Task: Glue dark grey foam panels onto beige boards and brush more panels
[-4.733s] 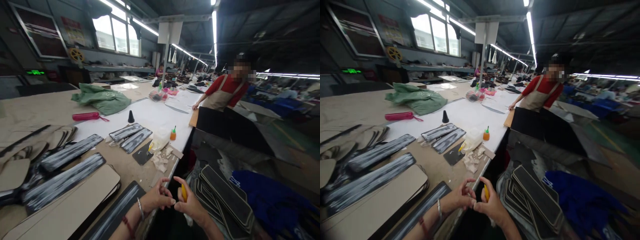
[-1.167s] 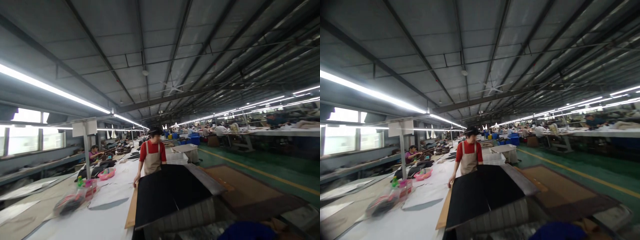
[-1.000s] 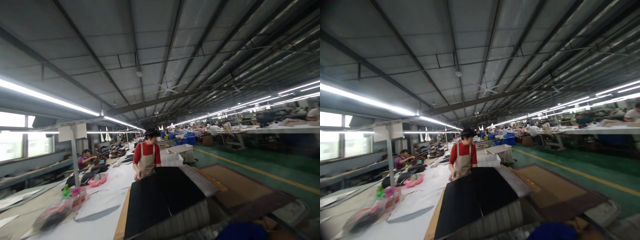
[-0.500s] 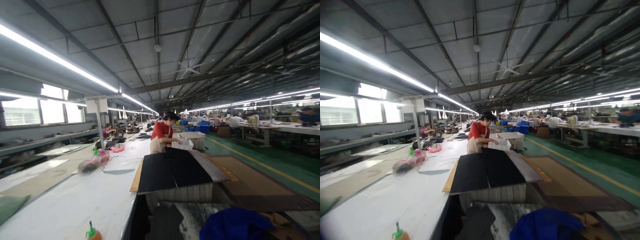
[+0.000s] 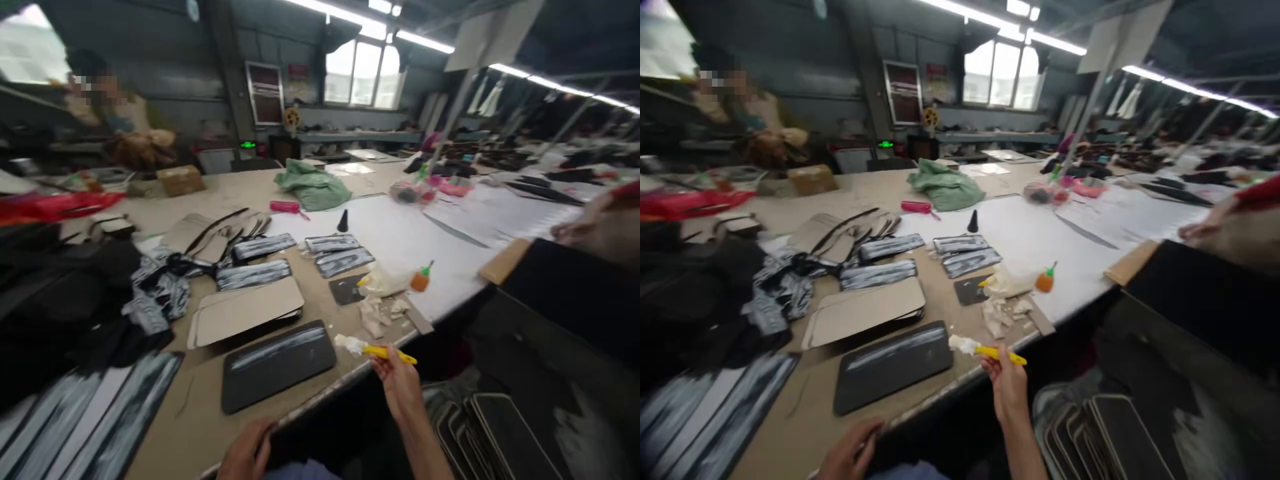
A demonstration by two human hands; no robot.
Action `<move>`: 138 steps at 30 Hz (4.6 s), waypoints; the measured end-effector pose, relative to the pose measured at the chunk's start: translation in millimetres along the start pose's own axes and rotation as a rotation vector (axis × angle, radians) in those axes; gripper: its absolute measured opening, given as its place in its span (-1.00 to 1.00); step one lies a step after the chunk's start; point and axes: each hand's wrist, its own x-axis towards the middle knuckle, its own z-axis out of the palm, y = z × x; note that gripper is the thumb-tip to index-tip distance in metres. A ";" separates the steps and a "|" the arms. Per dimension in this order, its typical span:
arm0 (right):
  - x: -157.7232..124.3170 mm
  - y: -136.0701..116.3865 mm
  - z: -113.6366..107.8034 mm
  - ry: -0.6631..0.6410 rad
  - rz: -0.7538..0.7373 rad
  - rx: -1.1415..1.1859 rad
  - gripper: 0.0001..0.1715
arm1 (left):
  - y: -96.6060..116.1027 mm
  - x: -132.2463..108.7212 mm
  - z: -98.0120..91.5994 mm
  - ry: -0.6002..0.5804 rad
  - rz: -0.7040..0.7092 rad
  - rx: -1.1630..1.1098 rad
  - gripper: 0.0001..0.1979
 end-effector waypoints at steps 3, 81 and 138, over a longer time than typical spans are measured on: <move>-5.8 25.9 26.9 0.008 0.081 0.014 -0.58 | -31.6 -5.1 -19.8 0.068 -0.061 0.026 -0.79; -88.1 134.3 136.1 -0.228 0.022 -0.621 -0.56 | -128.0 14.5 -19.5 -0.018 0.115 -0.151 -0.77; -33.5 113.2 121.7 -0.096 -0.262 -0.860 -0.57 | -117.9 19.2 -20.3 0.062 0.120 0.014 -0.85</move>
